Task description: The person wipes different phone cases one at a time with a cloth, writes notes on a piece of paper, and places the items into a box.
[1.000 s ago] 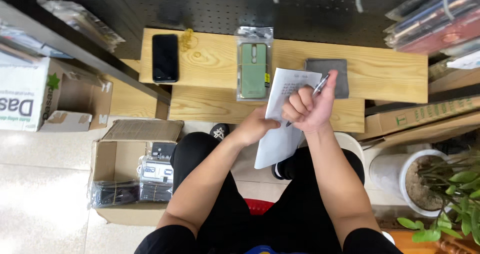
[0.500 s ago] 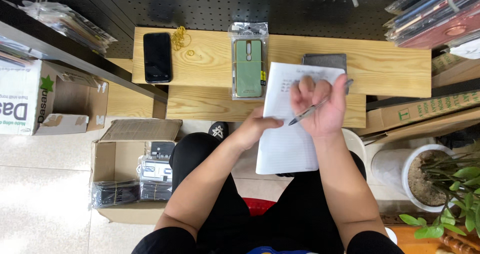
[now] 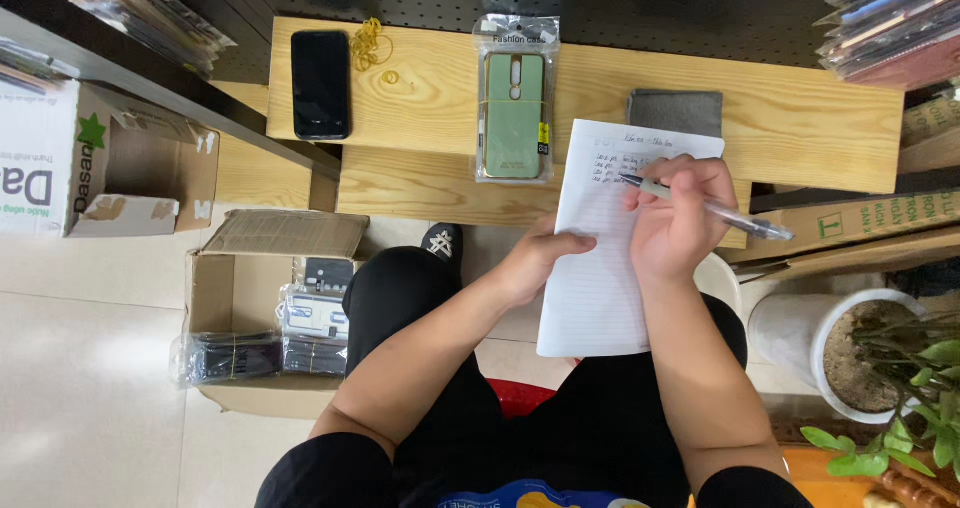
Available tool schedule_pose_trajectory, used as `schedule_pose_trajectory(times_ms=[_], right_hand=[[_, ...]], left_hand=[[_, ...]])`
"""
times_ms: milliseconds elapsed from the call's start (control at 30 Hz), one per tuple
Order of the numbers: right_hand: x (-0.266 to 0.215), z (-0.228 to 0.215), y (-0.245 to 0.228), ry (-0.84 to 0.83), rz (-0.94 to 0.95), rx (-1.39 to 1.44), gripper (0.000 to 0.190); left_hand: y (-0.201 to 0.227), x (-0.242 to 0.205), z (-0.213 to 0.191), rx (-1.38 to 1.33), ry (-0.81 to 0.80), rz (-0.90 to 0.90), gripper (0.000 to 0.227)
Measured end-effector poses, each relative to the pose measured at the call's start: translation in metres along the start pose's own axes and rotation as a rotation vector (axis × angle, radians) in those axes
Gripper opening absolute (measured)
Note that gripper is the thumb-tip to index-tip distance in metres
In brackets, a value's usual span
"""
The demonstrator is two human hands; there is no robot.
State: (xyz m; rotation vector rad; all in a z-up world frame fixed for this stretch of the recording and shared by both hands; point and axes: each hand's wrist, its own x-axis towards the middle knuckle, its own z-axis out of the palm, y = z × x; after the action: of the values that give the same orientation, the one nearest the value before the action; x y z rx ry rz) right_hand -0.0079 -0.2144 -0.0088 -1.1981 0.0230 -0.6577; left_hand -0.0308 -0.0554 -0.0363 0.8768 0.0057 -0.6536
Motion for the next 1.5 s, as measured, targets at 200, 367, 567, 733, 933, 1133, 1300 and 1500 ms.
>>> schedule_pose_trajectory(times_ms=[200, 367, 567, 733, 933, 1133, 1300, 1500], right_hand=[[0.007, 0.003, -0.001, 0.017, -0.176, -0.280, 0.061], [0.016, 0.001, 0.007, 0.084, -0.087, -0.475, 0.047], [0.021, 0.022, 0.013, 0.185, 0.505, -0.506, 0.023], [0.039, -0.002, 0.009, 0.287, 0.642, -0.328, 0.021], [0.044, 0.062, -0.067, 0.451, 0.769, -0.045, 0.050], [0.051, -0.010, -0.043, 0.168, 0.846, 0.579, 0.049], [0.067, -0.072, 0.032, -0.817, 0.573, 1.276, 0.070], [0.083, -0.081, 0.020, -0.923, 0.493, 1.191, 0.072]], left_hand=[[0.022, -0.005, 0.006, 0.008, 0.030, 0.028, 0.041], [0.024, 0.010, -0.028, 0.010, 0.080, 0.120, 0.040], [0.066, 0.007, -0.027, -0.001, -0.002, 0.253, 0.049], [0.078, 0.026, -0.063, 0.421, 0.120, 0.481, 0.065], [0.050, 0.070, -0.093, 0.456, 0.761, -0.004, 0.099], [0.076, 0.048, -0.052, 0.376, 0.585, -0.123, 0.097], [0.052, 0.039, -0.061, 0.065, 0.153, -0.056, 0.087], [0.060, 0.019, -0.039, 0.016, -0.213, 0.137, 0.094]])
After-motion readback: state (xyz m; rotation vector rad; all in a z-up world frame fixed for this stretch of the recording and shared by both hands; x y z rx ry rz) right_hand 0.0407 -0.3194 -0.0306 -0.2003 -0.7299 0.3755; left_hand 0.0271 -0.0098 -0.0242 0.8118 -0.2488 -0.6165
